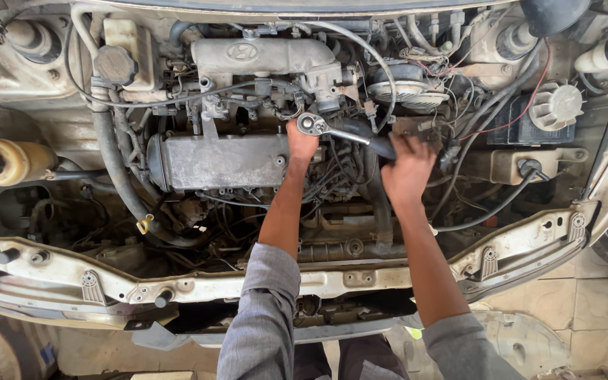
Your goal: The person works inside the engine bay of a car, using a ratchet and socket to tighten or loosen bolts on various engine components, including parts near the radiator and cylinder head.
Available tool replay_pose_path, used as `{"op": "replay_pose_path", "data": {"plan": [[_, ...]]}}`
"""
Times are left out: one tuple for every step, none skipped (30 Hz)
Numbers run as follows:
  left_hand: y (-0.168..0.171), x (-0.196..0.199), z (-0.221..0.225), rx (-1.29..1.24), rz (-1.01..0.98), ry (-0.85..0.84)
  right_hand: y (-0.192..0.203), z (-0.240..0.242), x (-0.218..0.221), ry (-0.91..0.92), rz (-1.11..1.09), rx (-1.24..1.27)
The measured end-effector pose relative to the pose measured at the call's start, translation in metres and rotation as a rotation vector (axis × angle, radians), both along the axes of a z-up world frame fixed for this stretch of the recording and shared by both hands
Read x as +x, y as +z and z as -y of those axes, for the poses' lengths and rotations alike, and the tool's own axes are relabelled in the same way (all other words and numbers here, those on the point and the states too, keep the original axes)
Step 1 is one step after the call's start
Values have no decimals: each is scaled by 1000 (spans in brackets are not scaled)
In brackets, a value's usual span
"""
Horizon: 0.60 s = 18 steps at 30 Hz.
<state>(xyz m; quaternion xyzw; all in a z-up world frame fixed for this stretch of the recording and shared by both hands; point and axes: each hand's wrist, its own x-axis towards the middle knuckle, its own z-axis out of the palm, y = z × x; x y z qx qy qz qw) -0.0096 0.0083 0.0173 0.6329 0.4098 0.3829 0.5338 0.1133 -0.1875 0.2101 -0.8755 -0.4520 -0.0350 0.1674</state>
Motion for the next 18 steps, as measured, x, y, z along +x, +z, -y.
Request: {"op": "replay_pose_path", "data": {"plan": [[-1,1,0,21,-9,11,2,-2,-6,26,30,-58],[-4,2,0,42,-20,21,5,-4,-14,53,58,-116],[-6,3,0,63,-30,32,10,-3,-27,66,36,-115],[-8,5,2,64,-41,53,16,4,-44,80,14,-115],[-10,7,4,64,-52,75,22,8,-61,94,-8,-115],[-11,7,4,68,-66,99,27,9,-76,7,-237,-211],[-11,7,3,45,-37,91,31,8,-89,-78,-467,-307],[-11,8,3,18,-9,86,34,9,-105,-58,-485,-276],[-11,6,2,-8,19,81,35,9,-123,-38,-503,-244],[-10,5,3,42,-8,69,34,6,-140,17,-535,-160],[-10,5,4,92,-35,56,32,3,-155,72,-566,-74],[-9,5,4,143,-61,44,31,0,-162,127,-594,12],[-9,6,4,139,-69,45,32,1,-164,98,-620,-40],[-9,6,3,136,-80,44,33,2,-165,68,-647,-90],[-8,7,2,134,-91,44,34,2,-164,38,-674,-141],[-7,7,1,-173,91,45,33,2,-159,44,-624,-165],[-5,7,0,-480,272,44,33,5,-146,50,-575,-190],[-3,6,3,-793,454,44,33,11,-132,58,-524,-222]]}}
